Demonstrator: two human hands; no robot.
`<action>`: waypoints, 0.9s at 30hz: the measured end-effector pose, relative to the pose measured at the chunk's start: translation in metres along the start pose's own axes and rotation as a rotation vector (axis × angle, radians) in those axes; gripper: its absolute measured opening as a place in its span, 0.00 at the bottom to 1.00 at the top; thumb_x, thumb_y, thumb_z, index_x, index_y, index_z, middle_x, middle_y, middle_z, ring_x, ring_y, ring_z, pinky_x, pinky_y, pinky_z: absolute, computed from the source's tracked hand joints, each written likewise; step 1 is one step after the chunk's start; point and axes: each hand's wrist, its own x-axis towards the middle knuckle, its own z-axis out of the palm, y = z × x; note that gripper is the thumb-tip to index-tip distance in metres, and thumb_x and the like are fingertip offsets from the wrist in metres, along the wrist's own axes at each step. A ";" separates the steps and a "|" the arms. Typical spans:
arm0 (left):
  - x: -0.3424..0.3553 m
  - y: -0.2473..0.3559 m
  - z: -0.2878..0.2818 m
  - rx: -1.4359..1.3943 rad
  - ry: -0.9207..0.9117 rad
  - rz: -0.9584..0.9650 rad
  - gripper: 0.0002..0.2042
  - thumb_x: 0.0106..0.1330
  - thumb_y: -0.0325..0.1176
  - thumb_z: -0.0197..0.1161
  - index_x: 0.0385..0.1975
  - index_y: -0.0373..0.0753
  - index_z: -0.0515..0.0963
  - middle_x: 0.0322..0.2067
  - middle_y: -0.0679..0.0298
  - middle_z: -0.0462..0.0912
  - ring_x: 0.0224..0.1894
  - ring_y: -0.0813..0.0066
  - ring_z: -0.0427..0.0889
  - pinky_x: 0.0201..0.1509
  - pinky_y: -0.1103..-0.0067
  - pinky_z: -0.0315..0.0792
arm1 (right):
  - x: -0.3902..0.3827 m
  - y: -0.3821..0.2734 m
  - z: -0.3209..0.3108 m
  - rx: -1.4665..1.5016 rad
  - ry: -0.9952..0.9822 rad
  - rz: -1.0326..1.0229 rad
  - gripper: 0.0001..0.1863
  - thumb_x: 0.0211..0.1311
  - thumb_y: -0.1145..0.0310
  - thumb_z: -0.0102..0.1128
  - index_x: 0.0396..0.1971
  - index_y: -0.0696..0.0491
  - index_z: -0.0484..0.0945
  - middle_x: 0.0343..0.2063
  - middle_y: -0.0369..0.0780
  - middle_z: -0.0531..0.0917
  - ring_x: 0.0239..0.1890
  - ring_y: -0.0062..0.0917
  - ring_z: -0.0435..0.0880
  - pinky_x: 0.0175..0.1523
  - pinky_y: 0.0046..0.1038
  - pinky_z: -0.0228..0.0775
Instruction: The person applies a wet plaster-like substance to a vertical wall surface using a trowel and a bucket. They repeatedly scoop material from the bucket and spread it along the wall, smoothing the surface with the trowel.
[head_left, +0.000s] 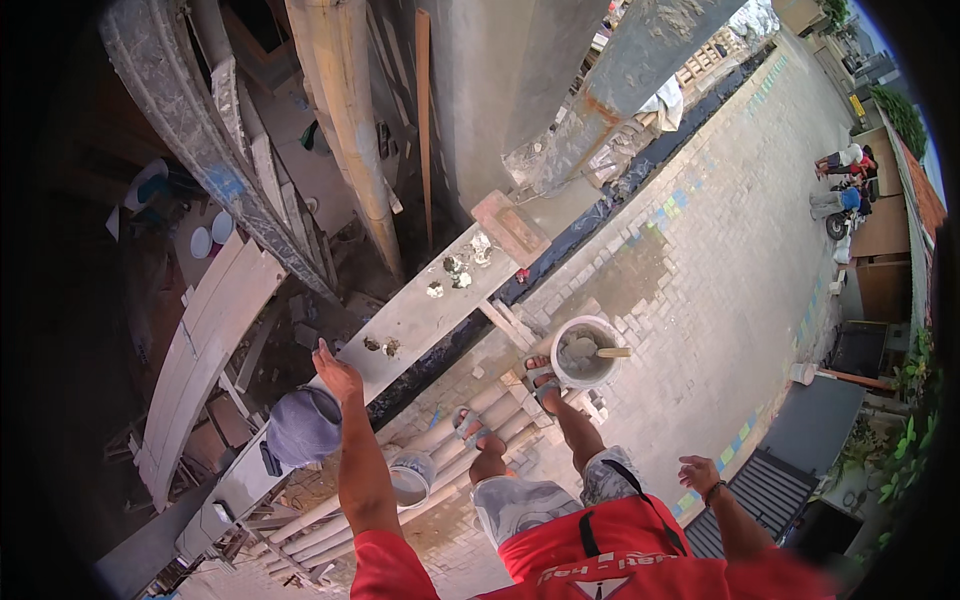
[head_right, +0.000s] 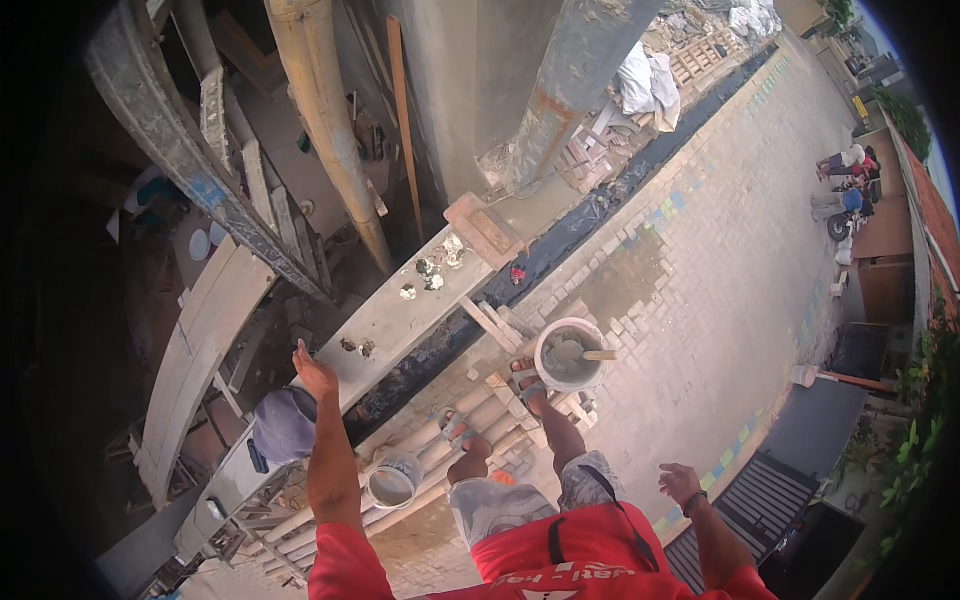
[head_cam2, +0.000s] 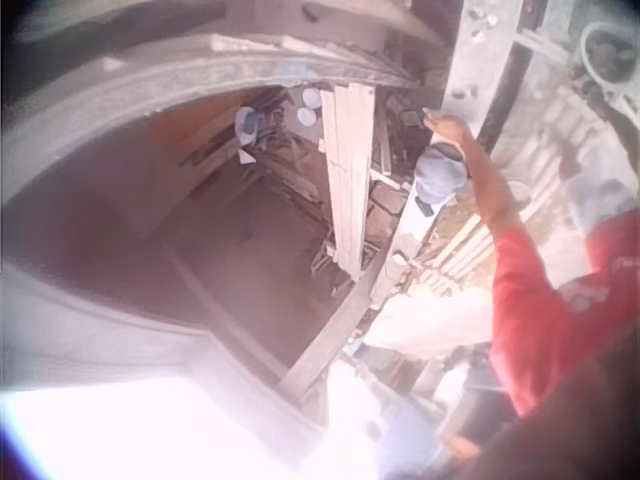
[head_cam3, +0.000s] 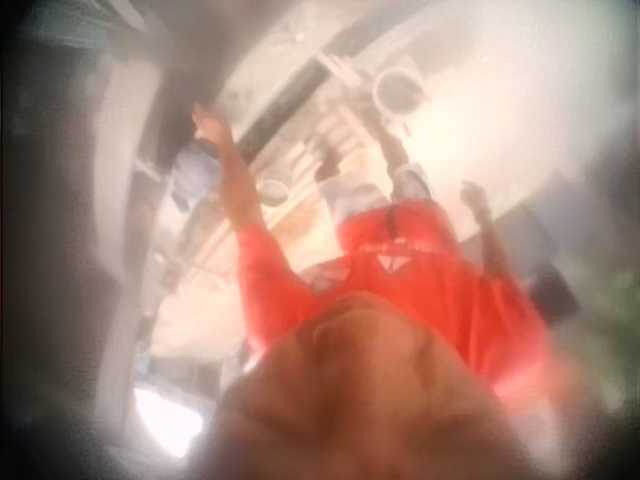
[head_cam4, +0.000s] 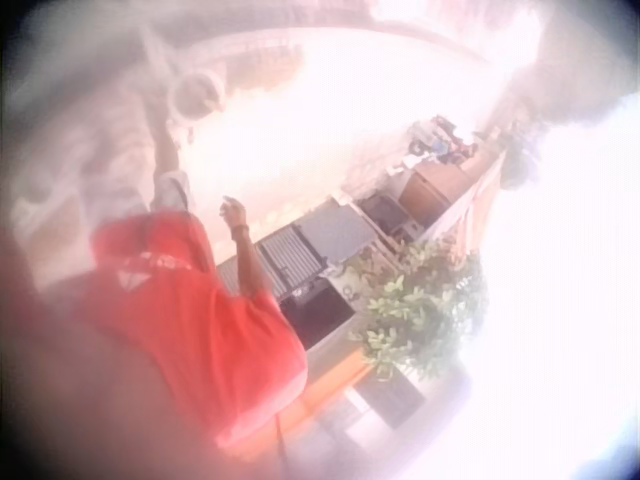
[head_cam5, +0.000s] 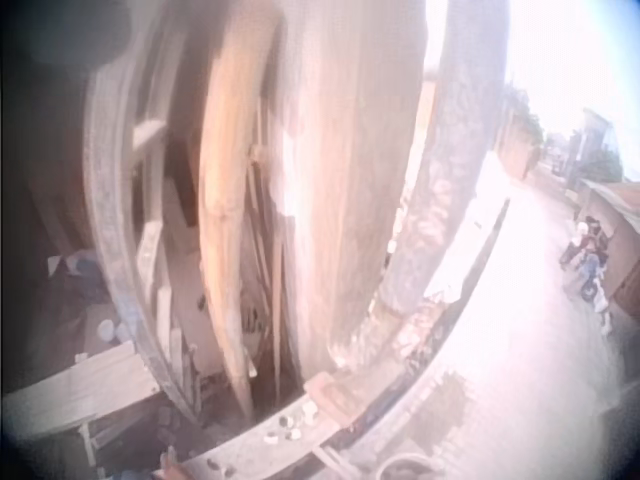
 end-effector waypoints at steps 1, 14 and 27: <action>0.001 0.002 0.005 0.001 -0.022 0.012 0.24 0.50 0.14 0.46 0.51 0.32 0.66 0.46 0.46 0.70 0.48 0.50 0.70 0.52 0.65 0.64 | -0.002 0.005 0.004 -0.032 0.005 0.028 0.18 0.52 0.71 0.50 0.43 0.61 0.75 0.22 0.40 0.80 0.20 0.21 0.79 0.25 0.21 0.70; 0.005 -0.017 0.033 -0.027 0.088 -0.001 0.31 0.50 0.14 0.42 0.59 0.37 0.62 0.36 0.55 0.73 0.39 0.57 0.73 0.44 0.66 0.66 | 0.030 0.008 0.049 0.026 -0.129 0.001 0.18 0.54 0.72 0.47 0.45 0.62 0.74 0.25 0.40 0.81 0.25 0.21 0.80 0.32 0.22 0.72; 0.008 -0.033 0.040 0.178 0.157 0.043 0.23 0.60 0.20 0.40 0.57 0.38 0.64 0.33 0.55 0.77 0.33 0.59 0.76 0.39 0.67 0.69 | 0.127 0.045 0.093 0.081 -0.162 0.077 0.19 0.50 0.73 0.49 0.43 0.63 0.76 0.22 0.40 0.81 0.23 0.21 0.79 0.33 0.22 0.72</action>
